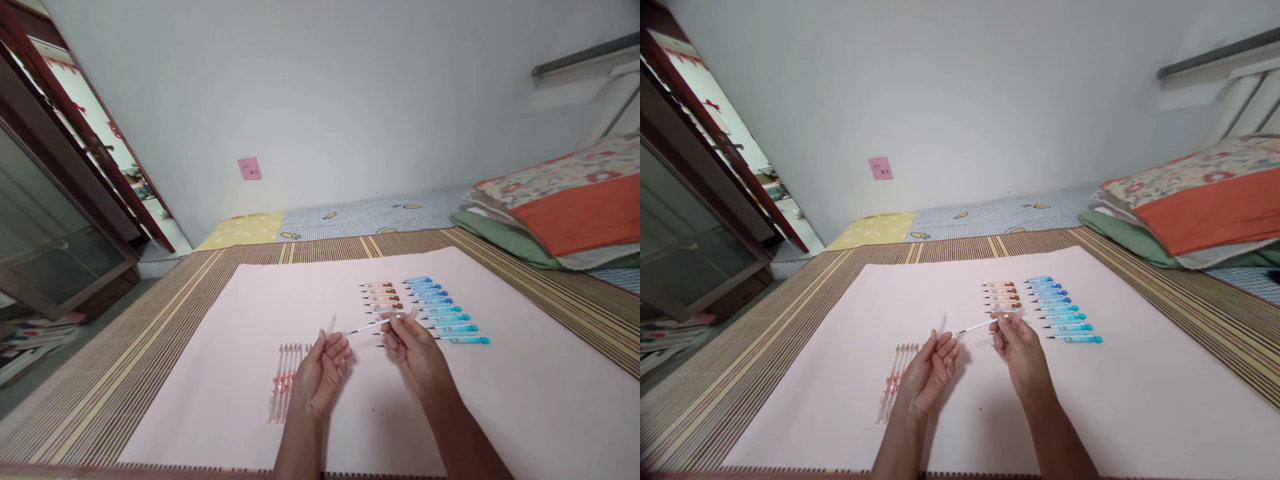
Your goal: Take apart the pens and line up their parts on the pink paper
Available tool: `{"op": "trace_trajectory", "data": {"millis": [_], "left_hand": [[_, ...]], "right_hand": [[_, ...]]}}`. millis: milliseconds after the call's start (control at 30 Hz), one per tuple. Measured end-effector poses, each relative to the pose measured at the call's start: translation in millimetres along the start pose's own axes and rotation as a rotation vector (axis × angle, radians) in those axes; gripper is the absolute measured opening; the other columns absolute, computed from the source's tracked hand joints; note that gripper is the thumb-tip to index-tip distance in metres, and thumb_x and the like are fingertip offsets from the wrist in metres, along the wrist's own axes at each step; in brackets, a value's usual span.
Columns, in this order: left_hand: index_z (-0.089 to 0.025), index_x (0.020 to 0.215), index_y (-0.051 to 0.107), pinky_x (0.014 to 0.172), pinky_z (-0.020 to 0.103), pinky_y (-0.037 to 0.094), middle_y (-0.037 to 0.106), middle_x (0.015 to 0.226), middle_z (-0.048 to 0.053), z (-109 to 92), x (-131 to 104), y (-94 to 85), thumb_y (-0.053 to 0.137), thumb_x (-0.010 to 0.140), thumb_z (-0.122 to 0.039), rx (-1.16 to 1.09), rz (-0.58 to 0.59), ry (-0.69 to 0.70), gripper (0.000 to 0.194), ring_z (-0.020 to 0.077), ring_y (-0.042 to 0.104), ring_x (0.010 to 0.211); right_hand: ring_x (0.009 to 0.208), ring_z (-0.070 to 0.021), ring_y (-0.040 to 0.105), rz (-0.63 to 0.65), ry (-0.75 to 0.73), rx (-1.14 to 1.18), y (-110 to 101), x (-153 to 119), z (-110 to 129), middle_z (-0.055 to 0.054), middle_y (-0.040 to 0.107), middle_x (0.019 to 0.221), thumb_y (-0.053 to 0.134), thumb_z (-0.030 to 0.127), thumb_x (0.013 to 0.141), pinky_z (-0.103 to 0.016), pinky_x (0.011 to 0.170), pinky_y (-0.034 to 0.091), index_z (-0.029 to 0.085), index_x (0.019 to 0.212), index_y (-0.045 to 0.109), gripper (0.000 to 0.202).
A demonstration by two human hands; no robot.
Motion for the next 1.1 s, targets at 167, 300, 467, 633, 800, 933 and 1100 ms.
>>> {"op": "trace_trajectory", "data": {"millis": [167, 300, 467, 633, 800, 933, 1100], "left_hand": [[-0.006, 0.084, 0.073, 0.048, 0.018, 0.053, 0.077, 0.072, 0.012, 0, 2, -1.4, 0.058, 0.099, -0.033, -0.022, -0.010, -0.006, 0.035, 0.0145, 0.072, 0.059], [-0.009, 0.082, 0.072, 0.049, 0.018, 0.052, 0.075, 0.068, 0.008, -2, 1, -2.5, 0.061, 0.097, -0.030, -0.066, 0.011, -0.040, 0.028, 0.0123, 0.071, 0.058], [-0.009, 0.076, 0.070, 0.048, 0.018, 0.051, 0.072, 0.062, 0.006, -3, 0, -2.4, 0.058, 0.099, -0.030, -0.098, 0.039, -0.071, 0.033, 0.0115, 0.068, 0.053], [-0.009, 0.081, 0.071, 0.045, 0.016, 0.048, 0.074, 0.069, 0.008, -1, 0, -0.8, 0.064, 0.095, -0.033, 0.045, 0.028, 0.003, 0.029, 0.0114, 0.068, 0.054], [-0.010, 0.084, 0.072, 0.046, 0.016, 0.049, 0.077, 0.080, 0.010, 0, 0, -2.0, 0.071, 0.090, -0.034, 0.063, 0.069, -0.006, 0.025, 0.0121, 0.069, 0.058], [-0.010, 0.087, 0.073, 0.048, 0.018, 0.052, 0.079, 0.091, 0.011, -1, -2, -2.1, 0.068, 0.092, -0.030, 0.029, 0.101, -0.013, 0.022, 0.0121, 0.070, 0.062], [-0.007, 0.082, 0.075, 0.061, 0.018, 0.059, 0.079, 0.083, 0.012, -1, -4, 2.6, 0.063, 0.094, -0.018, 0.003, 0.011, 0.055, 0.020, 0.0139, 0.074, 0.067]], "right_hand": [[0.053, -0.0091, 0.042, 0.009, 0.002, -0.003, 2, 0, -3, -0.001, 0.062, 0.073, 0.089, 0.049, 0.066, -0.026, 0.047, 0.033, 0.021, 0.086, 0.076, 0.037], [0.053, -0.0089, 0.042, 0.016, -0.007, -0.014, 3, -1, -4, -0.001, 0.063, 0.073, 0.088, 0.051, 0.067, -0.026, 0.046, 0.032, 0.021, 0.087, 0.075, 0.038], [0.053, -0.0085, 0.042, 0.023, 0.007, -0.010, 5, -3, -4, -0.001, 0.063, 0.074, 0.087, 0.051, 0.068, -0.025, 0.047, 0.031, 0.020, 0.088, 0.076, 0.039], [0.051, -0.0077, 0.041, 0.066, 0.030, -0.062, 11, -7, -4, -0.001, 0.064, 0.072, 0.087, 0.055, 0.066, -0.025, 0.047, 0.028, 0.019, 0.087, 0.074, 0.043], [0.047, -0.0070, 0.040, 0.159, 0.003, -0.176, 17, -11, -8, -0.002, 0.067, 0.072, 0.084, 0.058, 0.069, -0.025, 0.046, 0.027, 0.018, 0.087, 0.073, 0.045], [0.045, -0.0067, 0.039, 0.218, -0.022, -0.262, 17, -10, -12, -0.002, 0.067, 0.071, 0.080, 0.059, 0.073, -0.025, 0.044, 0.028, 0.019, 0.084, 0.073, 0.042], [0.052, -0.0109, 0.043, 0.287, -0.100, -0.474, 18, -12, -14, 0.001, 0.061, 0.065, 0.073, 0.058, 0.079, -0.026, 0.050, 0.034, 0.021, 0.089, 0.076, 0.039]]}}
Point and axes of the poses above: each hand's wrist, its own x-axis towards the middle knuckle, its own y-axis out of the palm, z = x × y, the point moved 1 cm from there along x, towards the middle knuckle
